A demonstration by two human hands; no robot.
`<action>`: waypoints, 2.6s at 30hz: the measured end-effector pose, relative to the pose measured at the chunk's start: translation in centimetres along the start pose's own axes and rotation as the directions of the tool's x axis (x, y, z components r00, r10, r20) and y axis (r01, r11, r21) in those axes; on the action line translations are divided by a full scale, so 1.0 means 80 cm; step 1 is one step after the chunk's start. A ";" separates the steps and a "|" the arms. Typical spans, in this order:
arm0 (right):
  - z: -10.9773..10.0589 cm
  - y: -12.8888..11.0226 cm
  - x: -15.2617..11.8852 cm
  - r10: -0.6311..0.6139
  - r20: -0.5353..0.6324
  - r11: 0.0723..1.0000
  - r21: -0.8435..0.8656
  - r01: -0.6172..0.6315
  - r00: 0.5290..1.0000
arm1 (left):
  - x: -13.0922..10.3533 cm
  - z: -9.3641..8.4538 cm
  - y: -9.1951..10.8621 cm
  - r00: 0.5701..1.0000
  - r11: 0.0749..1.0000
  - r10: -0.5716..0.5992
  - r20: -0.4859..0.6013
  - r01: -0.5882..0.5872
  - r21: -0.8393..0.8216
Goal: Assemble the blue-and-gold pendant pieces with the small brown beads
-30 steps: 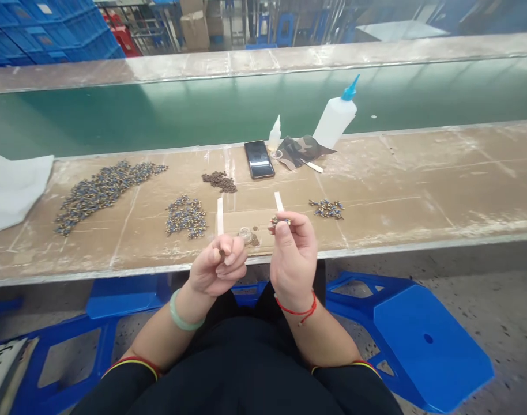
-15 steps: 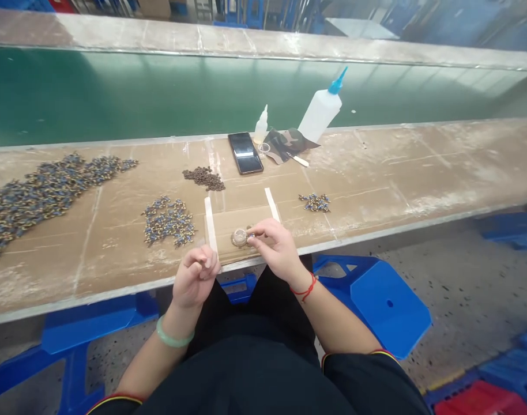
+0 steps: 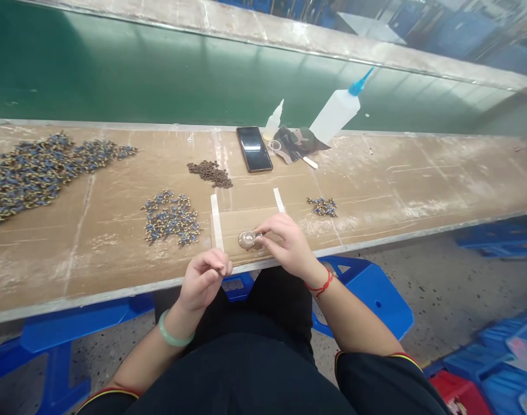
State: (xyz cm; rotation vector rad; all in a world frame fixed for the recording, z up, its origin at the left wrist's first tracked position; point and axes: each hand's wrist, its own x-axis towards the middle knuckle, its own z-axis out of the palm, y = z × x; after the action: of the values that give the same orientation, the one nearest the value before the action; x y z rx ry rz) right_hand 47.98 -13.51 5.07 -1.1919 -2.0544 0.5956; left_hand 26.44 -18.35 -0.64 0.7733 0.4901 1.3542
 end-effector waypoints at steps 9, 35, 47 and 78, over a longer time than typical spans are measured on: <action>-0.006 0.000 0.001 0.006 0.052 1.000 -0.022 -0.005 0.999 | -0.002 0.003 -0.002 0.999 1.000 -0.022 -0.028 0.022 0.017; -0.013 -0.004 0.009 -0.081 0.085 0.994 -0.060 0.086 0.993 | -0.003 0.007 -0.003 1.000 1.000 0.020 0.002 -0.020 -0.008; -0.007 -0.035 -0.003 0.264 -0.100 0.876 0.440 -0.195 0.959 | 0.007 0.035 -0.002 0.942 0.952 0.276 -0.190 -0.240 0.192; 0.047 -0.137 -0.019 0.454 0.079 0.157 0.973 -0.167 0.888 | 0.004 0.077 0.018 0.748 0.659 0.663 -0.001 -0.583 0.475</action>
State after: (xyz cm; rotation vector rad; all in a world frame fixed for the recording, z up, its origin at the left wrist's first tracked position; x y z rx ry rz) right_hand 39.51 -20.22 9.45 -0.7587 -0.7440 1.5755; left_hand 29.95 -19.26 4.55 1.2960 0.7316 2.0108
